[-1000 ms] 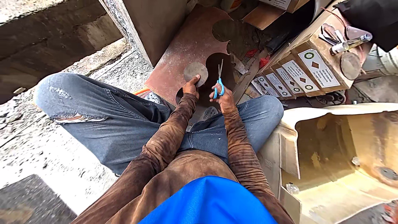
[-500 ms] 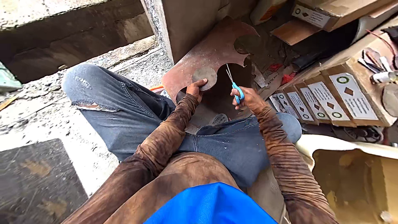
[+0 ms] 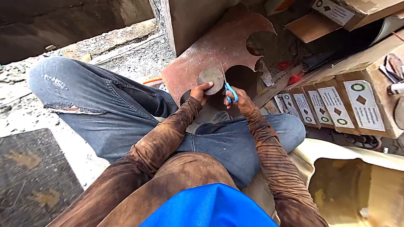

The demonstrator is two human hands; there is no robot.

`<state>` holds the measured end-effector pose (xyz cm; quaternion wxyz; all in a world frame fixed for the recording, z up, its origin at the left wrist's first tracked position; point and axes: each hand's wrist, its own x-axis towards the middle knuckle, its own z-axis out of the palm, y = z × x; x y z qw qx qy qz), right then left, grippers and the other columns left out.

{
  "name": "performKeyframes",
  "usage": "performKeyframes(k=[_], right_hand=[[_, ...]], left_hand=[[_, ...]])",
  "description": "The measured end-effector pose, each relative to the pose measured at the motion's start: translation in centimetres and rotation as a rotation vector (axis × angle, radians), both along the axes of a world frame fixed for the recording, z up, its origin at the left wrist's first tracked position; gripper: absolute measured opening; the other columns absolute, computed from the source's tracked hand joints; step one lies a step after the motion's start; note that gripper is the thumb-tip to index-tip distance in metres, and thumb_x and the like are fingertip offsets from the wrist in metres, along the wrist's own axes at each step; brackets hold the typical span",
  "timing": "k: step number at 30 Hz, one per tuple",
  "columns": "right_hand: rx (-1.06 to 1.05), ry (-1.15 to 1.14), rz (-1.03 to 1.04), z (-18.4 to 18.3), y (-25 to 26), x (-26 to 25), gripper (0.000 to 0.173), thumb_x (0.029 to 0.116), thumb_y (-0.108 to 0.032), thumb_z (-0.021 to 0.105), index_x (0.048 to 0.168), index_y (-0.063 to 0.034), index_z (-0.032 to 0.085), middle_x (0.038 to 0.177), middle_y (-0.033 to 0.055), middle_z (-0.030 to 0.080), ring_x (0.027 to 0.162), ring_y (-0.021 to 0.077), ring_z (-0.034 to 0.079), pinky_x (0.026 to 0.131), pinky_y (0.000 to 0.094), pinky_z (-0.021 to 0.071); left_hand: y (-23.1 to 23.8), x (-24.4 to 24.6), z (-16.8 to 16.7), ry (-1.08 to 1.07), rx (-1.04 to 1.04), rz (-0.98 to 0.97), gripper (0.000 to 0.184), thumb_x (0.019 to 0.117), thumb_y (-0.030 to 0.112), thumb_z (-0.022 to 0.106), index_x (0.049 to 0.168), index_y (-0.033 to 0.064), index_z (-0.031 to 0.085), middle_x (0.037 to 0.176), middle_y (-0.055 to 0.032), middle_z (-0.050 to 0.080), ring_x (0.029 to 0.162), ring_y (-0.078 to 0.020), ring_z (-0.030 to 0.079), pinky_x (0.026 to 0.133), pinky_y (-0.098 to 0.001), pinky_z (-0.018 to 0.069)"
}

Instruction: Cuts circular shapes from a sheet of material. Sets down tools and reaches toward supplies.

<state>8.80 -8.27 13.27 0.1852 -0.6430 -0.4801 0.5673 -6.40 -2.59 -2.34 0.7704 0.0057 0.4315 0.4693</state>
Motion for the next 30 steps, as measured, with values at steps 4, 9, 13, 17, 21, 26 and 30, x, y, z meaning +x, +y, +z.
performKeyframes(k=[4,9,13,17,21,26,30], right_hand=[[0.158,0.216,0.068,-10.3,1.0,4.2,0.043,0.1041,-0.043,0.05,0.115,-0.0033,0.061,0.071,0.004,0.065,0.062,0.0131,0.066,0.06,0.03,0.0594],[0.137,0.214,0.045,-10.3,0.8,4.1,0.044,0.103,-0.047,0.051,0.113,-0.0047,0.061,0.071,0.0033,0.064,0.061,0.0132,0.064,0.059,0.0285,0.0573],[0.162,0.232,0.005,-10.9,0.5,4.2,0.041,0.103,-0.046,0.053,0.109,-0.0063,0.063,0.07,0.0025,0.064,0.059,0.0118,0.062,0.057,0.0261,0.0552],[0.172,0.237,-0.056,-11.3,0.1,4.4,0.039,0.1017,-0.044,0.057,0.104,-0.0068,0.065,0.066,0.001,0.062,0.055,0.0099,0.059,0.054,0.0241,0.0519],[0.196,0.248,-0.083,-11.8,-0.2,4.8,0.035,0.1001,-0.041,0.061,0.101,-0.0066,0.067,0.064,-0.0008,0.06,0.054,0.0079,0.056,0.053,0.0226,0.0495],[0.23,0.251,-0.119,-11.8,-0.5,4.8,0.022,0.0982,-0.027,0.066,0.102,-0.0055,0.069,0.066,-0.0025,0.061,0.055,0.0053,0.055,0.054,0.0209,0.0485],[0.233,0.27,-0.119,-12.0,-0.3,5.0,0.023,0.096,-0.025,0.069,0.105,-0.0038,0.069,0.068,-0.0017,0.063,0.057,0.006,0.058,0.055,0.0213,0.0502]], left_hand=[[-0.2,0.5,-0.3,0.036,-0.001,0.016,0.03,0.0904,-0.003,0.068,0.119,-0.006,0.058,0.102,-0.019,0.07,0.088,-0.0263,0.071,0.08,-0.0429,0.061],[-0.6,1.0,0.0,0.058,-0.068,0.022,0.028,0.0892,-0.003,0.07,0.115,-0.0076,0.061,0.101,-0.0188,0.071,0.088,-0.0248,0.07,0.081,-0.0411,0.0601],[-0.8,1.4,-0.2,0.05,-0.077,0.029,0.029,0.0891,-0.002,0.071,0.116,-0.0073,0.06,0.101,-0.0191,0.071,0.088,-0.0254,0.07,0.081,-0.0417,0.0603],[-1.1,2.0,-0.2,0.063,-0.089,0.018,0.028,0.0902,-0.001,0.071,0.115,-0.0064,0.06,0.097,-0.0183,0.071,0.081,-0.0242,0.07,0.074,-0.0397,0.0608],[-1.3,2.3,-0.3,0.062,-0.1,0.03,0.028,0.0895,-0.002,0.071,0.115,-0.0066,0.06,0.098,-0.0187,0.071,0.084,-0.0251,0.07,0.077,-0.0414,0.061],[-1.6,2.4,-0.5,0.063,-0.09,0.053,0.027,0.0896,-0.003,0.07,0.114,-0.0057,0.06,0.096,-0.0178,0.071,0.083,-0.0246,0.071,0.076,-0.0411,0.0611],[-1.5,2.1,-0.7,0.062,-0.089,0.041,0.029,0.089,-0.003,0.072,0.115,-0.007,0.06,0.099,-0.0191,0.072,0.087,-0.026,0.071,0.081,-0.0429,0.0611]])
